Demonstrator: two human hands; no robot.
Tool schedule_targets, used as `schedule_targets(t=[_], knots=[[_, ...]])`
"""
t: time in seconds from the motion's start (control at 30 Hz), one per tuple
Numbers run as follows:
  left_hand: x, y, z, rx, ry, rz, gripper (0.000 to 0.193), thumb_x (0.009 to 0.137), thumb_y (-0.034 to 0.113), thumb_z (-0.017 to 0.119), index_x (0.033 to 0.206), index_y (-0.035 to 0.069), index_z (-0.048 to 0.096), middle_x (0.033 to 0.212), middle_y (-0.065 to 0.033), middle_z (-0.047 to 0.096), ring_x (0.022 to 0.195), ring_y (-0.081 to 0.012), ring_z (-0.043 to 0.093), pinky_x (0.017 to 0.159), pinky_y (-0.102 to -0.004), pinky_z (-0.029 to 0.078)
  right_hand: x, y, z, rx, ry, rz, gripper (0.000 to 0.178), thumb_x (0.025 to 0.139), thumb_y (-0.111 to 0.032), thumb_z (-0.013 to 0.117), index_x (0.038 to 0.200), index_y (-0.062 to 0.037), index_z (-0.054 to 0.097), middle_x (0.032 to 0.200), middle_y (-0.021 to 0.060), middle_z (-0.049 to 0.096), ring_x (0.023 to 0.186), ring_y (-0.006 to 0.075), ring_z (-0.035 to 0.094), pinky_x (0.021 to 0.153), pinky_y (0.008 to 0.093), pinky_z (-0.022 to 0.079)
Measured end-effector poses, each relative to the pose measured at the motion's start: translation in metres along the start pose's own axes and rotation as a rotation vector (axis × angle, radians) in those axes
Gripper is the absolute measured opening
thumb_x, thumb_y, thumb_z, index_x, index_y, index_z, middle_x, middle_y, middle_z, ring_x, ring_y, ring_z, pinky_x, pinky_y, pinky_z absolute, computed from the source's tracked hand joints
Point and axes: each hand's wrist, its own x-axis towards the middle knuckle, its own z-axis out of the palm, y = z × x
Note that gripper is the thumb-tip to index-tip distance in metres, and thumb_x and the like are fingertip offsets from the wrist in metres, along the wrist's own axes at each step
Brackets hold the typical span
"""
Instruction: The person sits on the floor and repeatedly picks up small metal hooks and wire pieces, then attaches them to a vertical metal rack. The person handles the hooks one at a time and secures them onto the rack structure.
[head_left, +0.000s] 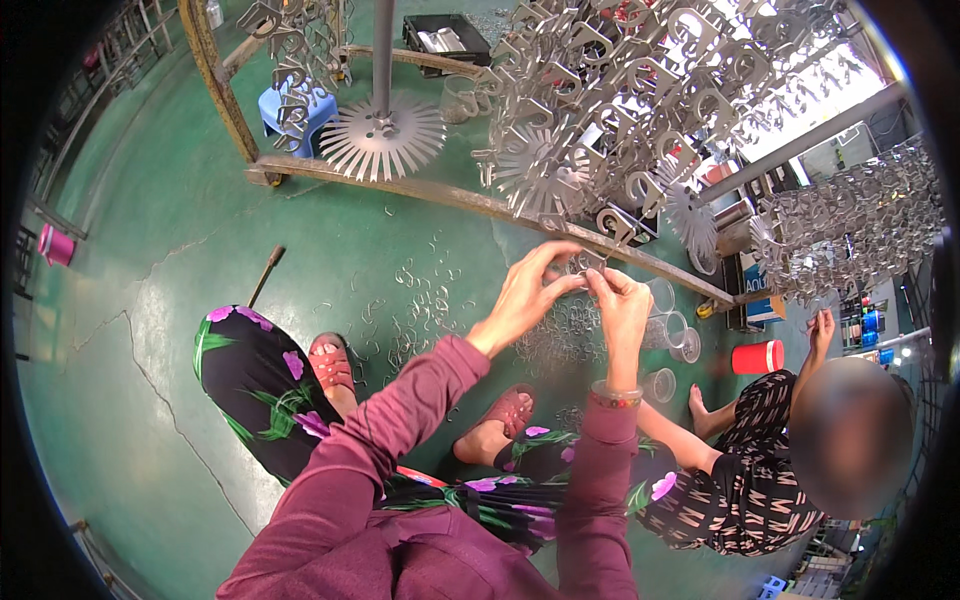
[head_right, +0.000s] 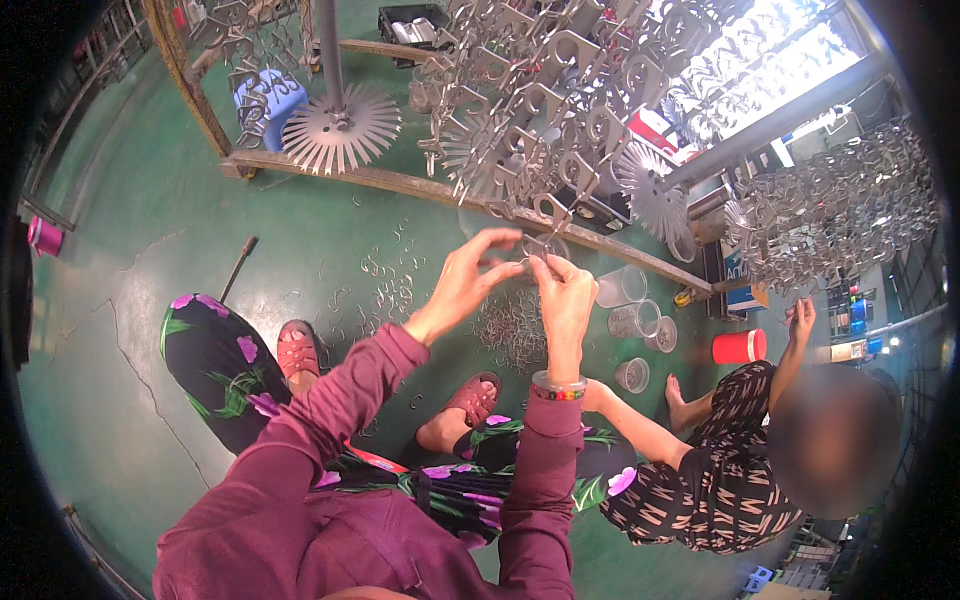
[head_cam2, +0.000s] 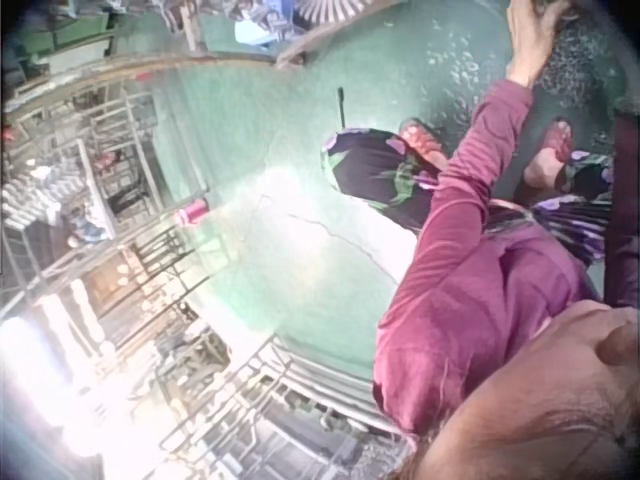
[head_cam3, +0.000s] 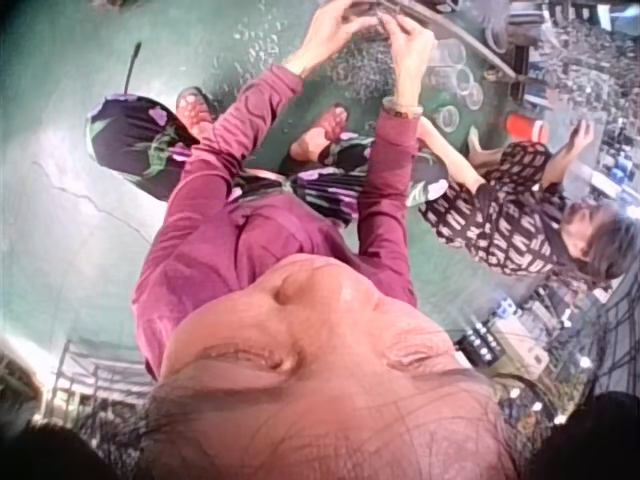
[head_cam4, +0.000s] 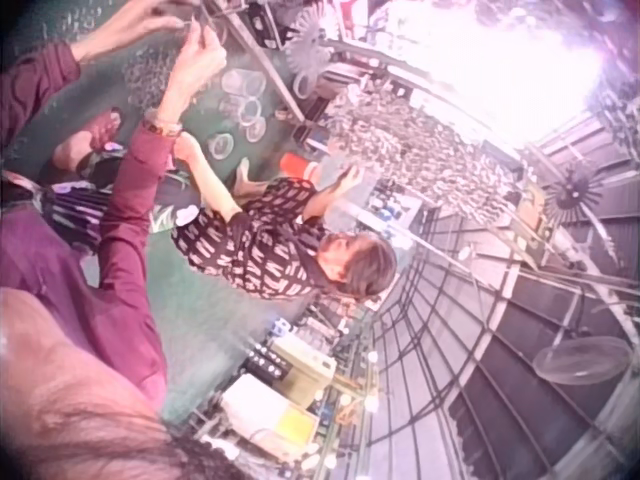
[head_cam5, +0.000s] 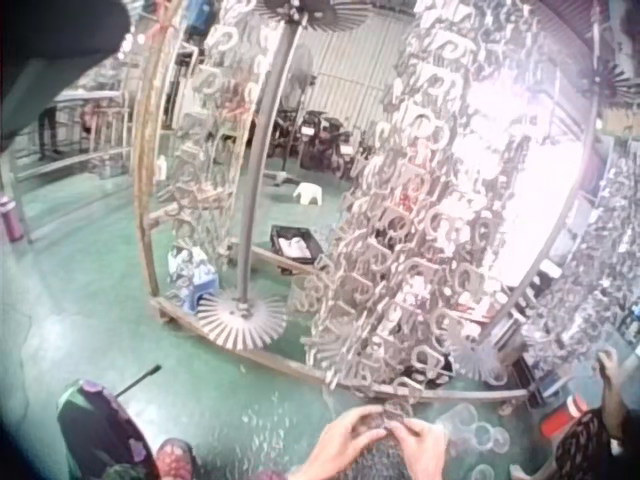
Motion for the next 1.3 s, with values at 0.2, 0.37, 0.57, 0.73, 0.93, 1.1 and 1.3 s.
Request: schedule_targets(t=[0.2, 0.37, 0.57, 0.73, 0.93, 1.1, 1.3], knots=[[-0.008, -0.025, 0.0, -0.461, -0.195, -0.643, 0.021, 0.09, 0.016, 0.06, 0.101, -0.002, 0.063, 0.085, -0.006, 0.065, 0.07, -0.0087, 0.059, 0.057, -0.02, 0.048, -0.011, -0.002, 0.0, -0.011, 0.082, -0.046, 0.023, 0.078, -0.019, 0.07, 0.086, 0.0026, 0.069, 0.064, 0.012, 0.064, 0.054, 0.0127, 0.056, 0.052, 0.0281, 0.043], [0.0, -0.029, -0.004, -0.49, -0.304, -0.668, 0.017, 0.09, 0.016, 0.059, 0.092, 0.0, 0.064, 0.078, -0.0012, 0.061, 0.066, -0.006, 0.052, 0.057, -0.0193, 0.043, -0.011, -0.014, -0.009, -0.104, -0.011, -0.054, 0.025, 0.077, -0.019, 0.07, 0.088, 0.0037, 0.068, 0.069, 0.0174, 0.066, 0.059, 0.0216, 0.064, 0.057, 0.0311, 0.047], [0.003, -0.04, 0.002, -0.409, -0.46, -0.625, 0.017, 0.091, 0.02, 0.058, 0.089, 0.003, 0.062, 0.076, 0.0022, 0.057, 0.065, -0.006, 0.049, 0.057, -0.0202, 0.04, 0.004, -0.026, -0.019, -0.165, -0.096, -0.08, 0.02, 0.077, -0.015, 0.071, 0.078, 0.0045, 0.067, 0.06, 0.0089, 0.064, 0.051, 0.0102, 0.061, 0.048, 0.0238, 0.047], [0.01, -0.047, 0.001, -0.444, -0.521, -0.657, 0.017, 0.091, 0.02, 0.058, 0.089, 0.003, 0.062, 0.075, 0.002, 0.057, 0.066, -0.0067, 0.051, 0.058, -0.0198, 0.041, 0.018, -0.036, -0.02, -0.234, -0.228, 0.069, 0.021, 0.074, -0.013, 0.073, 0.069, 0.0062, 0.065, 0.057, 0.0104, 0.063, 0.05, 0.0111, 0.061, 0.047, 0.0248, 0.047], [0.018, -0.061, -0.015, -0.507, -0.464, -0.849, 0.025, 0.091, 0.025, 0.058, 0.108, 0.008, 0.062, 0.093, 0.0015, 0.063, 0.076, -0.0055, 0.055, 0.068, -0.0218, 0.046, 0.045, -0.022, -0.003, -0.3, -0.122, 0.01, 0.022, 0.073, -0.011, 0.073, 0.063, 0.0055, 0.062, 0.057, 0.0136, 0.063, 0.052, 0.0152, 0.065, 0.048, 0.0262, 0.048], [0.034, -0.109, -0.061, -0.761, -0.156, -0.902, 0.031, 0.092, 0.02, 0.055, 0.12, 0.006, 0.055, 0.114, -0.0053, 0.061, 0.091, -0.0112, 0.058, 0.081, -0.0285, 0.05, 0.068, -0.036, 0.02, -0.188, -0.102, 0.051, 0.022, 0.074, -0.008, 0.072, 0.061, 0.0053, 0.06, 0.055, 0.0117, 0.062, 0.053, 0.0155, 0.066, 0.047, 0.0268, 0.048], [0.081, -0.128, -0.07, -0.933, -0.042, -0.841, 0.029, 0.09, 0.008, 0.052, 0.116, -0.003, 0.054, 0.117, -0.0158, 0.059, 0.104, -0.0241, 0.059, 0.089, -0.0362, 0.049, 0.091, -0.031, 0.046, -0.168, -0.042, -0.013, 0.019, 0.072, -0.006, 0.073, 0.064, 0.0066, 0.062, 0.056, 0.0126, 0.063, 0.053, 0.0155, 0.065, 0.048, 0.0266, 0.049]])
